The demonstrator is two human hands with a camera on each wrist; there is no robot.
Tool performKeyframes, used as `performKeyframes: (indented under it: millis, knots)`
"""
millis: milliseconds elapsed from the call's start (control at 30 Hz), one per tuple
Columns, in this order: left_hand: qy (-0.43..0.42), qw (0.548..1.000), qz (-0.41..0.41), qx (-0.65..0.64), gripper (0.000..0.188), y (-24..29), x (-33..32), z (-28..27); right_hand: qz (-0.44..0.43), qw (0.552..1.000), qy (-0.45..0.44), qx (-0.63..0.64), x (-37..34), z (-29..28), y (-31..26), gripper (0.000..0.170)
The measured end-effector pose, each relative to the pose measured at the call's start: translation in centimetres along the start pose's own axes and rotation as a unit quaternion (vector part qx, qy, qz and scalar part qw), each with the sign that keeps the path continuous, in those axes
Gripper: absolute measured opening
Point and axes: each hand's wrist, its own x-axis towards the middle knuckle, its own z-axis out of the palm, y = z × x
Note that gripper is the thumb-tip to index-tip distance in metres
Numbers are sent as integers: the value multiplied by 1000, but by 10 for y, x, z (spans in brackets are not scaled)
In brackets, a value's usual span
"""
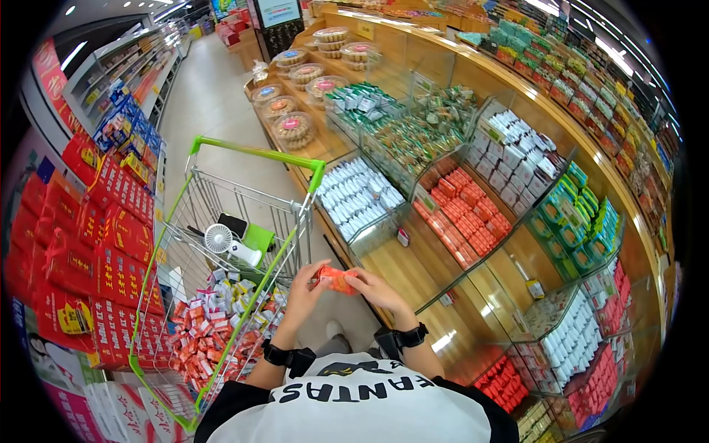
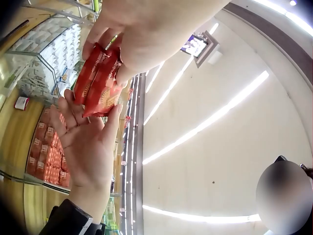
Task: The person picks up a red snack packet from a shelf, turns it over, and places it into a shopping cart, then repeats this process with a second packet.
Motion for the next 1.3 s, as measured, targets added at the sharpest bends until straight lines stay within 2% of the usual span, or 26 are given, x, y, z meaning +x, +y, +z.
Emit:
performKeyframes:
  millis: [167,333,467,700,867,933,1000,1033,1067,1167,1300]
  knots:
    - [42,999,-10,-9,34,-12,-1,-25,-24,999,-34,-24,26,19,-5,37]
    - [66,997,-30,-13,33,-25,-1,-51,0,997,-63,-41,49,37,-6,37]
    - [63,998,-31,-9,35,-35,0,-66,6,993,-85,-84,65,44,-3,38]
    - [35,998,-48,-6,36,-33,7,-93,23,991,-121,-44,87,58,-17,29]
    - [43,998,-29,-39,36,-27,15,-116,22,987,-151,-39,104,71,-40,28]
    - [47,996,-26,-64,35,-28,16,-127,51,982,-178,-35,110,78,-49,21]
    - [58,996,2,-69,35,-30,15,-138,48,979,-193,-35,117,88,-55,21]
    - [61,995,-48,-69,35,-17,11,-145,44,977,-206,-34,120,93,-57,22]
    - [69,994,-50,-69,35,-20,10,-151,45,975,-213,-36,123,97,-60,22]
    - [114,990,28,-73,35,-33,3,-168,46,956,-282,-62,135,113,-74,22]
    - [193,976,41,-90,36,-26,-14,-187,7,936,-340,-86,153,140,-85,23]
